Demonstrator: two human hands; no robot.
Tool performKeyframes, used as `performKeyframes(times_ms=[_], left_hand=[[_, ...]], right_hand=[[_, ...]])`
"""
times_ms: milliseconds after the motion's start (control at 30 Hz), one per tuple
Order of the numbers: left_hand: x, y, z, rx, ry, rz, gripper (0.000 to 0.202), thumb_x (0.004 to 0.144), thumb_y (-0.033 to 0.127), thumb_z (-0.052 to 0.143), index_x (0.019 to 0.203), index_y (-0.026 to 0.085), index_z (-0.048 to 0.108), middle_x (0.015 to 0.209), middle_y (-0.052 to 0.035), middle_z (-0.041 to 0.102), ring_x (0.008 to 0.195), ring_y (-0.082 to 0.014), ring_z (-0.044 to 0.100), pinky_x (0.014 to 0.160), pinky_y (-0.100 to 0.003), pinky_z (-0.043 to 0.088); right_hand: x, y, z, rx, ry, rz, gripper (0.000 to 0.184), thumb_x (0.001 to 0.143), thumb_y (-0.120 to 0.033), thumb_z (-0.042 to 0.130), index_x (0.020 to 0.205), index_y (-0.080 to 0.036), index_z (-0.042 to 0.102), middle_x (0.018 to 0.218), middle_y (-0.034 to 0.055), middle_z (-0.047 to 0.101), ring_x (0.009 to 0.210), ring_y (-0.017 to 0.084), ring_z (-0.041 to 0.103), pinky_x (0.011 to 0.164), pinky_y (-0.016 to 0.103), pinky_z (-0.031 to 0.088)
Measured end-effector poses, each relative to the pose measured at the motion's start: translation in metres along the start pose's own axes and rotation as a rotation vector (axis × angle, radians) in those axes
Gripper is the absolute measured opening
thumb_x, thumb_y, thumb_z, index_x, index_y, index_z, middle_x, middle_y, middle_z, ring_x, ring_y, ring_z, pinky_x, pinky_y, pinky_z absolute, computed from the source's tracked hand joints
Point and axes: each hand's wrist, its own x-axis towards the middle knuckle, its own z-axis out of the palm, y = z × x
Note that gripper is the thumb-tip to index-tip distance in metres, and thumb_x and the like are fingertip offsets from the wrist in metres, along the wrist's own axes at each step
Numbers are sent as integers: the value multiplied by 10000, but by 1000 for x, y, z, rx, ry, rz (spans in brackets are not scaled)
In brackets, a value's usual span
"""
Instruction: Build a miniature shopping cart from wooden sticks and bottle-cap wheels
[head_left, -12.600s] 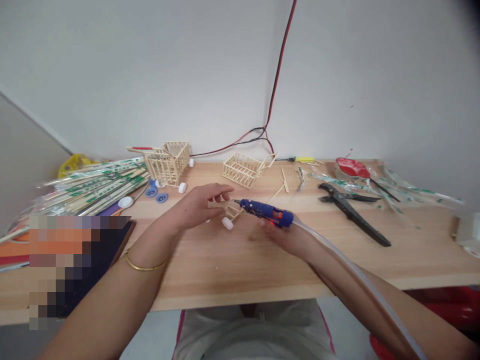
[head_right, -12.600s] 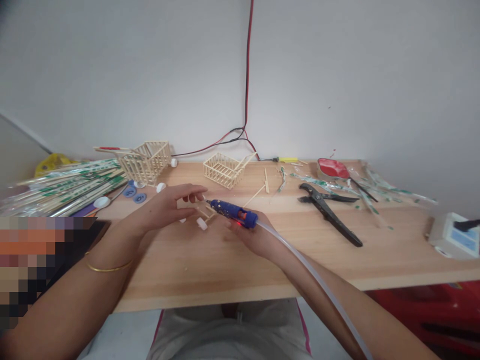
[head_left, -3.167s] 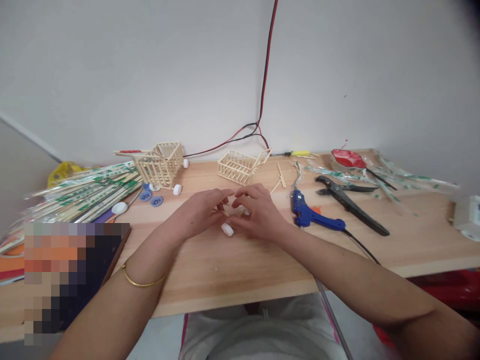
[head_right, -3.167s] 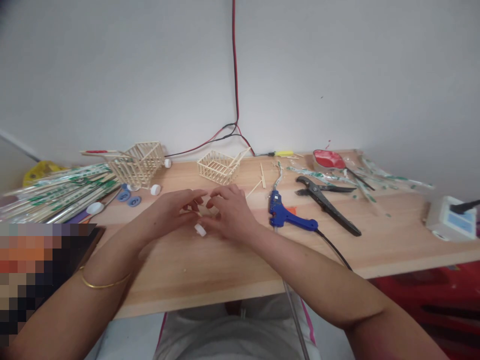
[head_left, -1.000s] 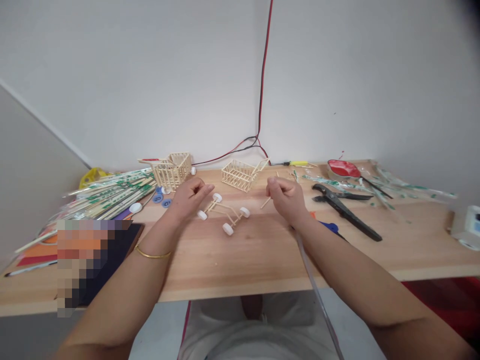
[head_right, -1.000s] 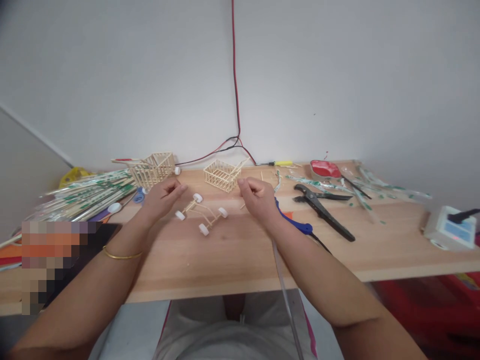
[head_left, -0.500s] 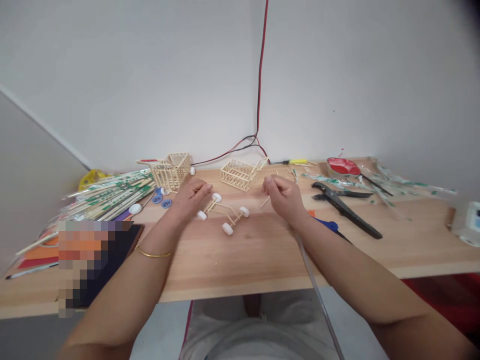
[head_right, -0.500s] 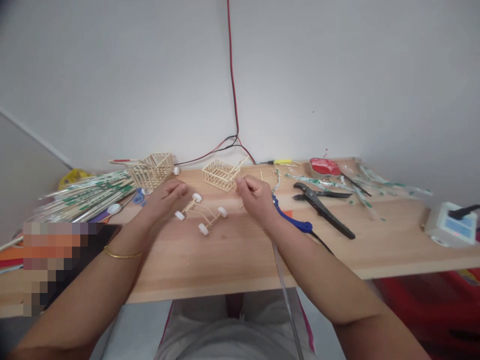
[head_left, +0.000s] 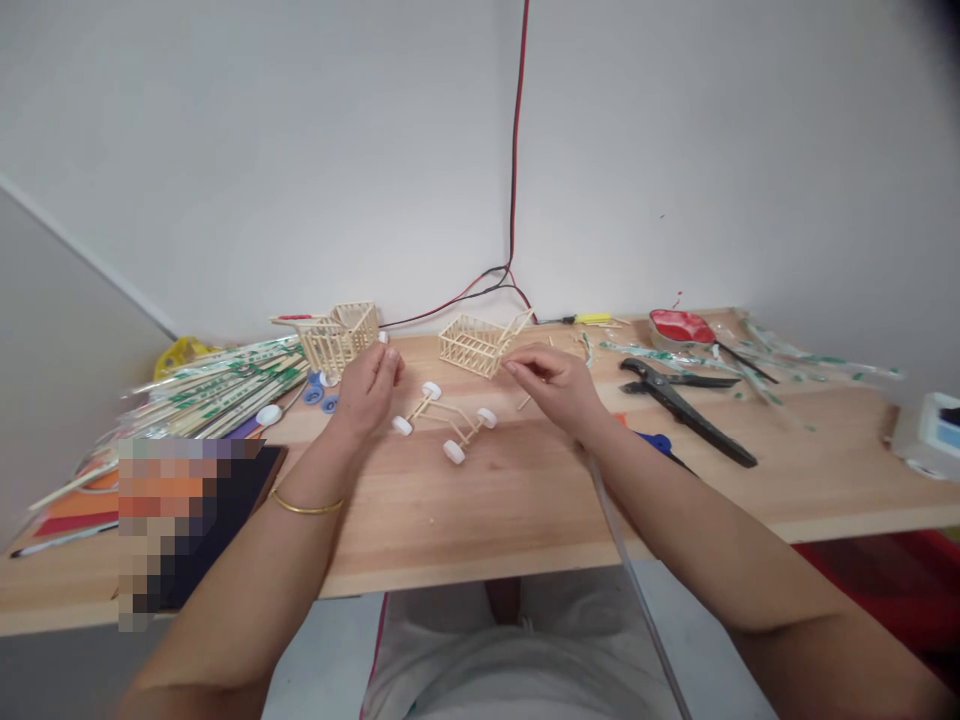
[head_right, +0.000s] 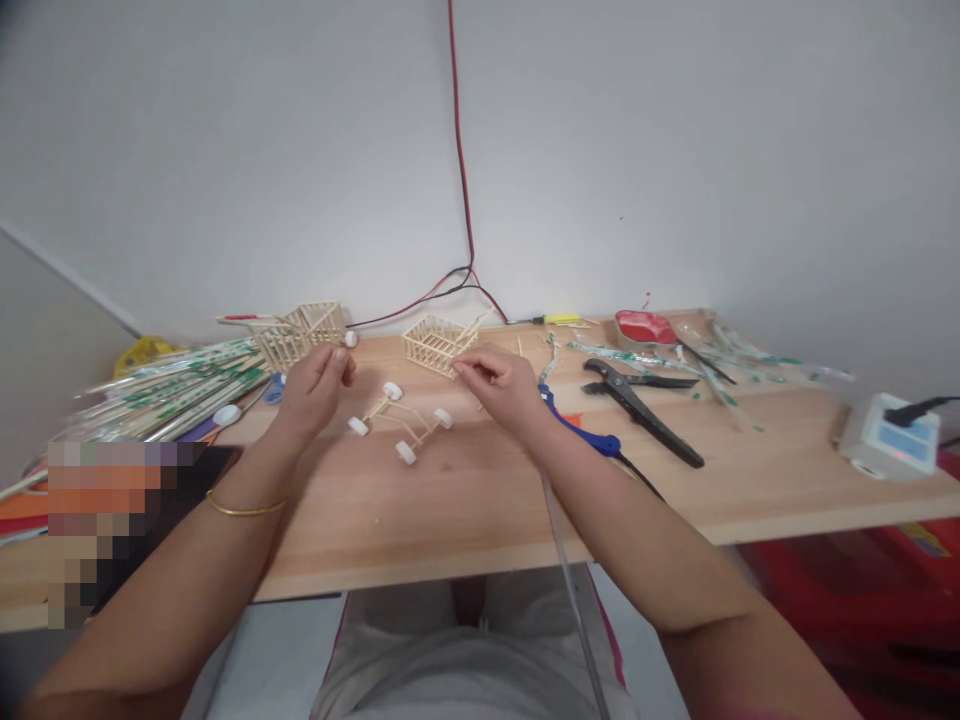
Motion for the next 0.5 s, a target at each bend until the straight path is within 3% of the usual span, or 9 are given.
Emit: performKeyframes(times_ms=[133, 267, 500], left_hand=[[-2, 0, 2, 6, 77, 32, 356, 958, 356, 342, 684, 191, 499, 623, -1, 534, 621, -140, 513, 637, -277, 373], [-4, 1, 4, 12, 158, 61, 355, 971, 368, 332, 717, 190, 504, 632, -3, 538, 621, -137, 511, 631, -270, 384], [-5, 1, 6, 46, 212, 115, 354, 982, 366, 331, 744, 187, 523, 646, -8, 550, 630, -137, 522, 637, -270, 397]], right_hand=[[0, -1, -1, 65, -50, 67, 101, 815, -240, 547, 730, -191, 573, 723, 10, 614, 680, 137, 545, 638, 270, 416], [1, 3, -5, 87, -19, 125, 197, 841, -174, 415, 648, -204, 440, 606, -35, 464, 591, 114, 439, 605, 259, 361], [1, 5, -10, 174, 53, 124, 300, 924, -243, 387, 628, -209, 412, 561, -42, 425, 527, 104, 395, 534, 250, 330]])
